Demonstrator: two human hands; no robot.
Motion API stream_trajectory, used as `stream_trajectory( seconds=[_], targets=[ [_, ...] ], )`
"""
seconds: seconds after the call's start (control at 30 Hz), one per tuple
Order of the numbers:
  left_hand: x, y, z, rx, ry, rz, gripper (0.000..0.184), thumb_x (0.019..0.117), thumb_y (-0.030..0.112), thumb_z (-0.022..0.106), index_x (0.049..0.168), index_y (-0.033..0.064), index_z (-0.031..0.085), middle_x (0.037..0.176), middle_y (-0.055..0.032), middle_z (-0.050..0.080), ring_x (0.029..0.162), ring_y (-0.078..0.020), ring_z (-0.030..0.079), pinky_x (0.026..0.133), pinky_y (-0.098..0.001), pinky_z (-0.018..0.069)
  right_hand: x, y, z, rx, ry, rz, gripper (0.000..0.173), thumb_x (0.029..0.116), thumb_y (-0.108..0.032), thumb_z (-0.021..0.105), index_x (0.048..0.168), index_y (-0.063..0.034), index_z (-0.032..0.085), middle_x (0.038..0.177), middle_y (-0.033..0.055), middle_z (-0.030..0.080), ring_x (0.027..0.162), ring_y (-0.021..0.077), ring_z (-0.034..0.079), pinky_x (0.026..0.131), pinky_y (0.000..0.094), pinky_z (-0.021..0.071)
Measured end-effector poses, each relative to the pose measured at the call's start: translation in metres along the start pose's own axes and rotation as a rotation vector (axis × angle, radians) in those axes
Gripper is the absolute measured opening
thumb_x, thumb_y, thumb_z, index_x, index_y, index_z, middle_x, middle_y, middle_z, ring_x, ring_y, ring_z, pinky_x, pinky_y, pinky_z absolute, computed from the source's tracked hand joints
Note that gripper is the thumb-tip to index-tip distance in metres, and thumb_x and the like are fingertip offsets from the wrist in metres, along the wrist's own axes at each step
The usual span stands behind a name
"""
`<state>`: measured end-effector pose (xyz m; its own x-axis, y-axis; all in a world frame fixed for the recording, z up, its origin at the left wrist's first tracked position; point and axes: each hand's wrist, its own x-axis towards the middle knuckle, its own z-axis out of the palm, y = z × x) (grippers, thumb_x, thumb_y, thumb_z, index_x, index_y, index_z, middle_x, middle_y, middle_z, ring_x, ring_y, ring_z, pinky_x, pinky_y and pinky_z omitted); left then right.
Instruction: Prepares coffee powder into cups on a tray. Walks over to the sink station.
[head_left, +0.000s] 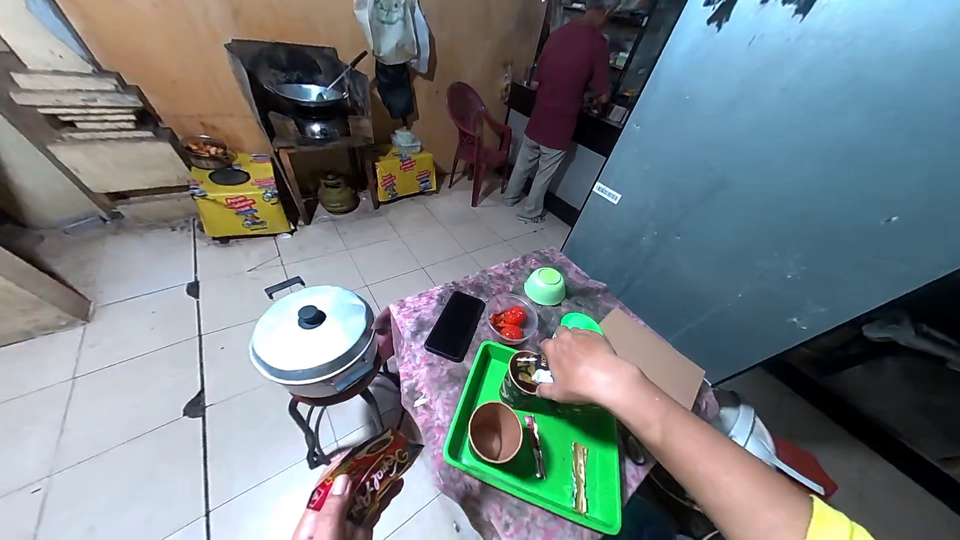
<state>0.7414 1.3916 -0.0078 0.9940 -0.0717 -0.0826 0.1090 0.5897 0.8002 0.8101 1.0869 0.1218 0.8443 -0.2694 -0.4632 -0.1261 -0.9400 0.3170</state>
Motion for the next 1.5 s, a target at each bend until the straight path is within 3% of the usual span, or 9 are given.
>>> stream_trajectory(
  seconds=[0.27,0.63,0.83,0.97,1.1,1.17,1.27,1.37,1.5],
  targets=[
    [0.000,-0.001,-0.007,-0.011,0.005,-0.003,0.029,0.1111,0.017,0.032,0.131,0.0020,0.047,0.112,-0.0106,0.071,0.100,-0.0242,0.072,0.090,-0.0461,0.0612,0.004,-0.018,-0.021,-0.196,-0.106,0.011,0.066,0.0825,-0.062,0.071,0.103,0.0006,0.071,0.118,0.0210,0.065,0.105,0.0369,0.065,0.081,0.0562,0.0515],
    [-0.003,-0.003,0.005,0.027,0.013,-0.042,0.031,0.1104,0.014,0.030,0.130,0.0002,0.048,0.112,-0.0095,0.071,0.098,-0.0223,0.073,0.088,-0.0433,0.0616,0.009,-0.048,-0.035,-0.372,-0.198,-0.014,0.055,0.0892,-0.047,0.070,0.106,0.0057,0.068,0.113,0.0242,0.064,0.102,0.0375,0.064,0.077,0.0543,0.0497],
    [-0.008,-0.009,0.008,0.029,-0.013,-0.056,0.031,0.1105,0.014,0.031,0.131,0.0001,0.049,0.115,-0.0102,0.071,0.101,-0.0228,0.072,0.090,-0.0441,0.0610,0.019,-0.060,-0.014,-0.457,-0.191,-0.028,0.035,0.0877,-0.029,0.073,0.103,0.0024,0.071,0.116,0.0222,0.063,0.102,0.0366,0.062,0.081,0.0548,0.0475],
    [-0.009,-0.009,0.011,0.028,-0.027,-0.054,0.031,0.1106,0.014,0.030,0.132,-0.0001,0.049,0.115,-0.0103,0.071,0.101,-0.0230,0.072,0.090,-0.0449,0.0609,0.013,-0.056,-0.021,-0.447,-0.189,-0.058,0.051,0.0903,-0.045,0.068,0.104,0.0043,0.069,0.115,0.0241,0.062,0.102,0.0373,0.062,0.078,0.0541,0.0481],
    [-0.010,-0.011,0.012,0.036,-0.027,-0.054,0.032,0.1104,0.013,0.029,0.130,-0.0018,0.049,0.115,-0.0119,0.070,0.101,-0.0244,0.072,0.090,-0.0450,0.0611,0.009,-0.038,-0.020,-0.254,-0.148,-0.057,0.075,0.0870,-0.068,0.062,0.110,0.0032,0.070,0.126,0.0239,0.059,0.109,0.0386,0.061,0.083,0.0559,0.0484],
    [-0.011,-0.011,0.013,0.040,-0.030,-0.058,0.032,0.1104,0.013,0.030,0.131,-0.0020,0.049,0.115,-0.0128,0.070,0.102,-0.0252,0.072,0.091,-0.0460,0.0607,0.009,-0.035,-0.018,-0.233,-0.131,-0.040,0.078,0.0913,-0.070,0.053,0.114,0.0031,0.069,0.131,0.0240,0.057,0.113,0.0385,0.059,0.085,0.0551,0.0483],
    [-0.011,-0.013,0.015,0.045,-0.035,-0.063,0.032,0.1105,0.014,0.030,0.132,-0.0020,0.048,0.115,-0.0132,0.070,0.101,-0.0252,0.072,0.090,-0.0458,0.0610,0.009,-0.036,-0.016,-0.343,-0.132,-0.034,0.067,0.1025,-0.057,0.043,0.119,0.0036,0.067,0.130,0.0254,0.056,0.116,0.0390,0.057,0.084,0.0523,0.0486],
    [-0.013,-0.014,0.018,0.046,-0.045,-0.064,0.032,0.1103,0.013,0.030,0.131,-0.0021,0.049,0.114,-0.0131,0.070,0.100,-0.0250,0.072,0.089,-0.0453,0.0613,0.013,-0.039,-0.005,-0.404,-0.089,-0.039,0.046,0.0982,-0.040,0.059,0.111,0.0022,0.071,0.125,0.0254,0.057,0.113,0.0392,0.058,0.082,0.0525,0.0487],
    [-0.015,-0.015,0.020,0.047,-0.053,-0.067,0.033,0.1104,0.013,0.029,0.132,-0.0025,0.048,0.114,-0.0138,0.070,0.101,-0.0257,0.072,0.091,-0.0459,0.0608,0.018,-0.047,-0.006,-0.385,-0.052,-0.074,0.033,0.0972,-0.022,0.063,0.112,0.0070,0.068,0.126,0.0278,0.055,0.109,0.0400,0.060,0.077,0.0502,0.0518]
  ],
)
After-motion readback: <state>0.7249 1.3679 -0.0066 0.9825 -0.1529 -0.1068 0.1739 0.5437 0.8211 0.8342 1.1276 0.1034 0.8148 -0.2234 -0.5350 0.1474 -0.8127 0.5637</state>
